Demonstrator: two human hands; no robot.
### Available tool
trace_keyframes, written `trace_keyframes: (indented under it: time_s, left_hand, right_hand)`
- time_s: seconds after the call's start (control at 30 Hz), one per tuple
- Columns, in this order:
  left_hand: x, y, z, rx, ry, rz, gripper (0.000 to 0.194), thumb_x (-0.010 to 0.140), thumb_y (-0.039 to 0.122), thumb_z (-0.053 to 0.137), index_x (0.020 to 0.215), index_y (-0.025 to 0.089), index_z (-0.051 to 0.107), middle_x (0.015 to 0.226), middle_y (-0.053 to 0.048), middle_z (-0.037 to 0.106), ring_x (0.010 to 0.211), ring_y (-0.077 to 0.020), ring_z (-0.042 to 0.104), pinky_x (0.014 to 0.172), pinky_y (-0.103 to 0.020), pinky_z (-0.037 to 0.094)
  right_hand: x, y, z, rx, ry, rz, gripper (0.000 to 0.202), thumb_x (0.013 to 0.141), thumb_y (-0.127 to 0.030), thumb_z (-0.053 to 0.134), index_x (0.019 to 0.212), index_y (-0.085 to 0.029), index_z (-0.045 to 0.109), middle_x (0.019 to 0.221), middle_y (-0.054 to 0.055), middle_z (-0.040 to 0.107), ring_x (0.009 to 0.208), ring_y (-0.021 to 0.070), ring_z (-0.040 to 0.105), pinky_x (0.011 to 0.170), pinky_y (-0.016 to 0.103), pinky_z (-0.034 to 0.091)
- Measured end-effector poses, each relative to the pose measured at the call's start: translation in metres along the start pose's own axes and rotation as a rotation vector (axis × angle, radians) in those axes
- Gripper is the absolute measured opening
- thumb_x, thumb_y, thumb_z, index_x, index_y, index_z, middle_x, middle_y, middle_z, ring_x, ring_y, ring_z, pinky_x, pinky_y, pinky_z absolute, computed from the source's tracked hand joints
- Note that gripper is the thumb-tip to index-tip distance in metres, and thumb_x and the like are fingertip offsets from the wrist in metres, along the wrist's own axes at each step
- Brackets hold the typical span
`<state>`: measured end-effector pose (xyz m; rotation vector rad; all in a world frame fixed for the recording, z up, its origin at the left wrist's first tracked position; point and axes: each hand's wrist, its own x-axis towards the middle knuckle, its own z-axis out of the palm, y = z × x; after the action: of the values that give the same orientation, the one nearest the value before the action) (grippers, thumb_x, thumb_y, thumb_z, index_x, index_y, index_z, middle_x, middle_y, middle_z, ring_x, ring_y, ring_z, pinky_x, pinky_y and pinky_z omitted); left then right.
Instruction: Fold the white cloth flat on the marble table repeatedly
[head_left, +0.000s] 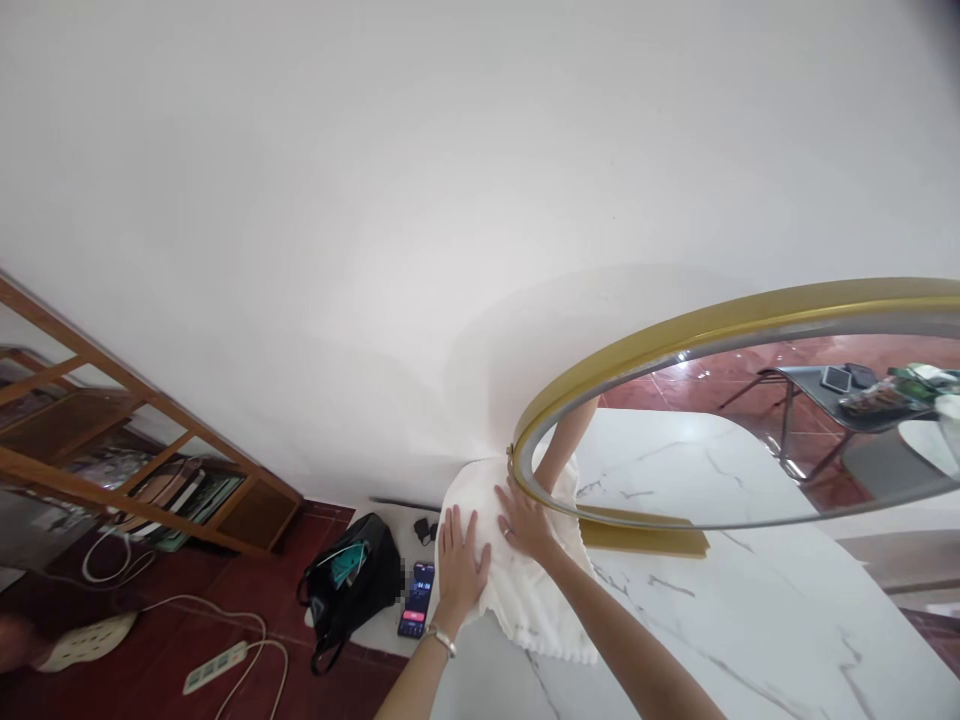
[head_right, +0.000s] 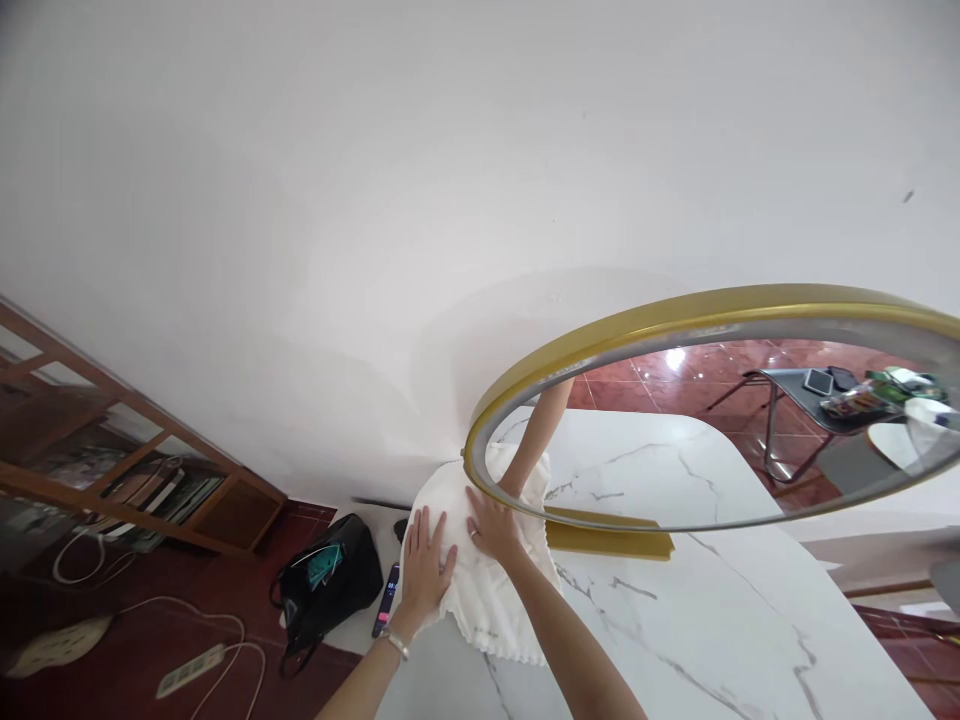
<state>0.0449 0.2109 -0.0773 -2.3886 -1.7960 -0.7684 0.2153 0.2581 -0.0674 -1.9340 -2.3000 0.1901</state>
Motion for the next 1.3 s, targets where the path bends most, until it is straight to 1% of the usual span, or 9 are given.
trace_keyframes:
  time_s: [0.13, 0.33, 0.47, 0.57, 0.7, 0.8, 0.97, 1.13, 1.3]
  left_hand:
    - [-0.002, -0.002, 0.001, -0.006, -0.003, 0.023, 0.062, 0.089, 0.032, 0.048, 0.147, 0.027, 0.025, 0.157, -0.006, 0.012, 0.141, -0.0323, 0.021, 0.109, -0.051, 0.030]
    - [-0.011, -0.005, -0.004, 0.010, -0.001, 0.056, 0.065, 0.089, 0.032, 0.049, 0.148, 0.027, 0.021, 0.157, -0.006, 0.013, 0.141, -0.0320, 0.021, 0.107, -0.051, 0.033]
    - [-0.035, 0.000, -0.021, 0.017, -0.042, 0.074, 0.065, 0.089, 0.033, 0.047, 0.148, 0.028, 0.020, 0.156, -0.005, 0.016, 0.141, -0.0309, 0.021, 0.107, -0.050, 0.033]
    - [-0.066, 0.007, -0.036, 0.025, -0.075, 0.069, 0.064, 0.089, 0.033, 0.047, 0.147, 0.029, 0.021, 0.156, -0.004, 0.018, 0.141, -0.0298, 0.022, 0.108, -0.049, 0.033]
    - [-0.109, 0.015, -0.047, 0.017, -0.112, 0.027, 0.061, 0.089, 0.033, 0.047, 0.145, 0.030, 0.026, 0.155, -0.003, 0.020, 0.140, -0.0294, 0.023, 0.108, -0.049, 0.035]
    - [-0.118, 0.017, -0.042, 0.000, -0.079, -0.007, 0.056, 0.090, 0.033, 0.046, 0.143, 0.027, 0.030, 0.155, -0.006, 0.021, 0.139, -0.0290, 0.026, 0.107, -0.049, 0.036]
    - [-0.070, 0.010, -0.018, 0.005, -0.097, 0.103, 0.053, 0.093, 0.034, 0.041, 0.142, 0.019, 0.029, 0.152, -0.013, 0.027, 0.140, -0.0278, 0.025, 0.109, -0.050, 0.032]
    - [0.001, -0.004, 0.001, 0.065, -0.189, 0.118, 0.053, 0.093, 0.043, 0.041, 0.139, 0.018, 0.038, 0.150, -0.015, 0.030, 0.140, -0.0300, 0.025, 0.110, -0.049, 0.029]
    - [0.047, -0.018, 0.014, 0.093, -0.250, 0.038, 0.055, 0.087, 0.051, 0.050, 0.132, 0.019, 0.050, 0.149, -0.015, 0.033, 0.137, -0.0341, 0.029, 0.108, -0.048, 0.031]
  right_hand:
    - [0.010, -0.011, 0.004, 0.057, -0.023, -0.049, 0.056, 0.089, -0.039, 0.038, 0.145, -0.037, 0.026, 0.155, 0.000, 0.020, 0.138, 0.0316, 0.025, 0.104, 0.053, 0.028]
    - [-0.001, -0.022, 0.021, 0.080, 0.053, -0.042, 0.057, 0.088, -0.055, 0.039, 0.143, -0.041, 0.029, 0.155, -0.001, 0.020, 0.140, 0.0359, 0.017, 0.106, 0.066, 0.010]
    - [-0.032, -0.026, 0.022, 0.083, 0.089, -0.121, 0.057, 0.090, -0.052, 0.037, 0.144, -0.039, 0.025, 0.155, -0.001, 0.020, 0.142, 0.0340, 0.012, 0.107, 0.066, -0.002]
    - [-0.066, -0.032, 0.019, 0.093, 0.100, -0.165, 0.059, 0.091, -0.051, 0.036, 0.146, -0.037, 0.021, 0.155, 0.000, 0.019, 0.142, 0.0339, 0.011, 0.108, 0.065, -0.004]
    - [-0.115, -0.038, 0.018, 0.119, 0.101, -0.206, 0.062, 0.091, -0.051, 0.037, 0.147, -0.034, 0.018, 0.155, 0.001, 0.019, 0.142, 0.0314, 0.013, 0.111, 0.062, 0.006]
    - [-0.144, -0.032, 0.023, 0.117, 0.147, -0.205, 0.059, 0.092, -0.044, 0.036, 0.147, -0.029, 0.022, 0.154, 0.003, 0.024, 0.142, 0.0256, 0.018, 0.114, 0.051, 0.017]
    - [-0.145, -0.018, 0.033, 0.058, 0.298, -0.040, 0.058, 0.092, -0.045, 0.039, 0.146, -0.025, 0.029, 0.153, 0.007, 0.025, 0.142, 0.0279, 0.018, 0.113, 0.049, 0.019]
    - [-0.089, -0.004, 0.023, 0.016, 0.267, -0.001, 0.054, 0.090, -0.044, 0.044, 0.141, -0.027, 0.039, 0.151, 0.009, 0.030, 0.139, 0.0308, 0.024, 0.111, 0.049, 0.022]
    - [-0.038, 0.016, 0.008, 0.035, 0.177, 0.036, 0.055, 0.088, -0.049, 0.048, 0.139, -0.030, 0.042, 0.149, 0.008, 0.034, 0.136, 0.0309, 0.031, 0.109, 0.045, 0.026]
